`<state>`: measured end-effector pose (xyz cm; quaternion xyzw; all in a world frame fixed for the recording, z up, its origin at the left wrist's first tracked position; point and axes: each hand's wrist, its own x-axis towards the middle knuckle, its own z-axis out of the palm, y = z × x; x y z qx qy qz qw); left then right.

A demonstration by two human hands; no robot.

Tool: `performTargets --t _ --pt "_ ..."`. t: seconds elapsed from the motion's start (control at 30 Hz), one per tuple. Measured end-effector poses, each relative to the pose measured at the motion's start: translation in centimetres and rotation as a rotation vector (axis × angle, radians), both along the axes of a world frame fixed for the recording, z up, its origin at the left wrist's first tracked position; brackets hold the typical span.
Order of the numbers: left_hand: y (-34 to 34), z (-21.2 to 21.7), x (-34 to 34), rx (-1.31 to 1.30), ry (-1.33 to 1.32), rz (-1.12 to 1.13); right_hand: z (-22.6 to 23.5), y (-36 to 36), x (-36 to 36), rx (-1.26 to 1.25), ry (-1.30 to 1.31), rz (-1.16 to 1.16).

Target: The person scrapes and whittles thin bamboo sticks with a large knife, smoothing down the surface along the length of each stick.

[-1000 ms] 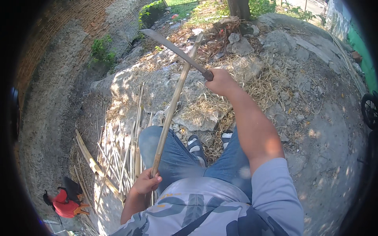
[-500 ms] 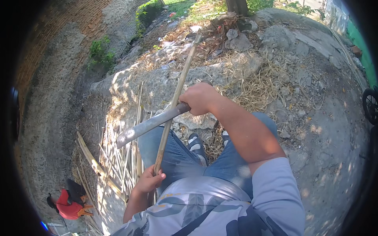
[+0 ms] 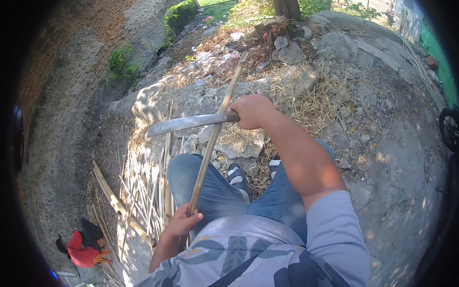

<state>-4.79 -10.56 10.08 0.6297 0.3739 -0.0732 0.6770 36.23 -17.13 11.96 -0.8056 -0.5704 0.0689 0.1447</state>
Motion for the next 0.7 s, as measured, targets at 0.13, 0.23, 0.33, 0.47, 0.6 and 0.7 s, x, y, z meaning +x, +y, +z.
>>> performTargets --t 0.13,0.23,0.33,0.47,0.6,0.7 --pt "-0.1 -0.5 0.0 0.059 0.025 0.043 -0.2 1.1 -2.3 -0.039 -0.024 0.173" --pt "-0.1 -0.5 0.0 0.103 -0.006 0.028 -0.2 1.3 -3.3 -0.004 -0.042 0.269" --pt "0.0 -0.4 0.0 0.084 -0.019 0.016 -0.2 1.2 -3.0 -0.007 -0.052 0.273" --pt "-0.1 0.3 0.0 0.090 -0.019 0.021 -0.1 0.6 -0.9 0.013 -0.001 0.116" --pt "-0.1 0.5 -0.1 0.098 -0.058 0.000 -1.0 -0.1 1.0 0.157 0.076 -0.033" --pt "0.1 0.0 -0.2 0.092 -0.072 -0.004 -0.7 -0.1 1.0 0.220 0.106 -0.062"
